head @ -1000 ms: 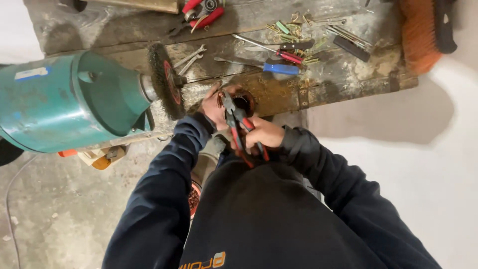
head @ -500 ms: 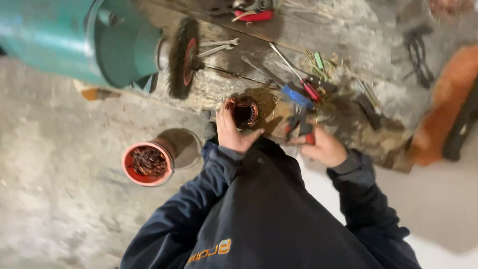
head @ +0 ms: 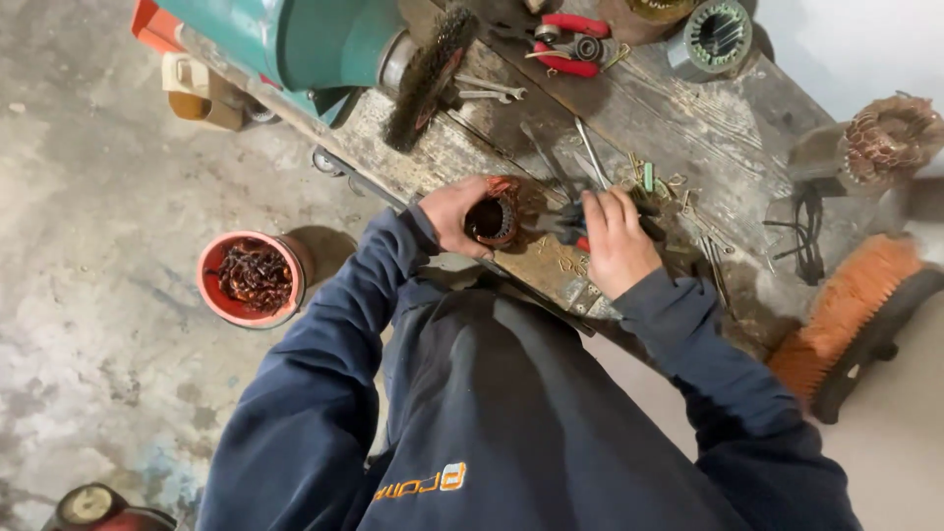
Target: The person holds a cylindrical motor stator and uses pliers to pull out copper wire coils from the slots. They then use a knife to scrape and clean the interior of the stator slots. The person continues to remove wire segments and clean the component using various hand tools.
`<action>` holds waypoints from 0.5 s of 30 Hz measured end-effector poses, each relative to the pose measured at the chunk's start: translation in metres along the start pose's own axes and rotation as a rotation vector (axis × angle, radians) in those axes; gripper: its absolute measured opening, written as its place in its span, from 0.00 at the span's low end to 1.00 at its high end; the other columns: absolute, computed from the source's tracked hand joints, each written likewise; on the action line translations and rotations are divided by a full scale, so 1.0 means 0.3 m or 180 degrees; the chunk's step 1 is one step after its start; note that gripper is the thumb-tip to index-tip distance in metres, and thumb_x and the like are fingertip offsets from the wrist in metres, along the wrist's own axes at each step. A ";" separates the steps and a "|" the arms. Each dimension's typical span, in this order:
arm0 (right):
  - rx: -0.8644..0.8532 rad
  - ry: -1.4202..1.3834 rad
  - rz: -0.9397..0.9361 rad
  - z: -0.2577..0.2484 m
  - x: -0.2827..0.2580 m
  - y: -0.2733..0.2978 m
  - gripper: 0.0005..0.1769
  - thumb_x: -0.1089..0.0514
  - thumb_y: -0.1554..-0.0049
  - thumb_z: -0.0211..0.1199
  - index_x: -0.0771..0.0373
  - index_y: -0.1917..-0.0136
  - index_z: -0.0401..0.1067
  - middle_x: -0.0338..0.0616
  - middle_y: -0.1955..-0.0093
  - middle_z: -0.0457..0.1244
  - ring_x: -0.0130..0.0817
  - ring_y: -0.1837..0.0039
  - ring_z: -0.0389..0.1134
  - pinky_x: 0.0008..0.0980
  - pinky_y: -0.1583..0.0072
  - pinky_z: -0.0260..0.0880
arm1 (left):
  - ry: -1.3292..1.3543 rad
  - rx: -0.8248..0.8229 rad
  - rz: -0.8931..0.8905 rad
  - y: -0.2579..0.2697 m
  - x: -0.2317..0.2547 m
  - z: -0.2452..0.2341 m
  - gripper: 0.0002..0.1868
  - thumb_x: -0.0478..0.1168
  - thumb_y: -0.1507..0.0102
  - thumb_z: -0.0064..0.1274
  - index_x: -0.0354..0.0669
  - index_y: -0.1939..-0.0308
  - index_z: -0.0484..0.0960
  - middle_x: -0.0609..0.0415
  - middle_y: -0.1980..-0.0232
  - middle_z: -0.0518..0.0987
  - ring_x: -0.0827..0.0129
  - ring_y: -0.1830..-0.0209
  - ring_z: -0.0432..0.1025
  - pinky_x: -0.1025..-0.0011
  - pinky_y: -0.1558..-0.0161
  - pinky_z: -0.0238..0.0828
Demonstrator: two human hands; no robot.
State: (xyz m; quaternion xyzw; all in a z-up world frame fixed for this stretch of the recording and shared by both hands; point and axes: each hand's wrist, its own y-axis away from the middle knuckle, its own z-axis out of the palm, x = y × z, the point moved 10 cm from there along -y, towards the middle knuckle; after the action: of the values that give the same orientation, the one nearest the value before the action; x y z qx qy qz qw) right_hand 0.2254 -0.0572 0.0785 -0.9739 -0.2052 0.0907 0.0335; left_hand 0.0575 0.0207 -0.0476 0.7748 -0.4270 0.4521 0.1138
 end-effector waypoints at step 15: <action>0.0107 0.0306 0.0987 0.148 -0.106 0.122 0.34 0.67 0.55 0.61 0.72 0.33 0.65 0.60 0.40 0.60 0.57 0.38 0.61 0.48 0.38 0.66 | 0.0647 -0.1485 0.1037 -0.101 0.038 0.018 0.51 0.57 0.58 0.75 0.33 0.41 0.69 0.37 0.44 0.73 0.43 0.42 0.69 0.54 0.42 0.66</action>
State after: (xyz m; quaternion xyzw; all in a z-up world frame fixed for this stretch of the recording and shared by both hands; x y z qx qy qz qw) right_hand 0.2027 -0.1021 0.0364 -0.9964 -0.0489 0.0515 0.0452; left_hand 0.0864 0.0299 -0.0353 0.5998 -0.6244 0.4293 0.2570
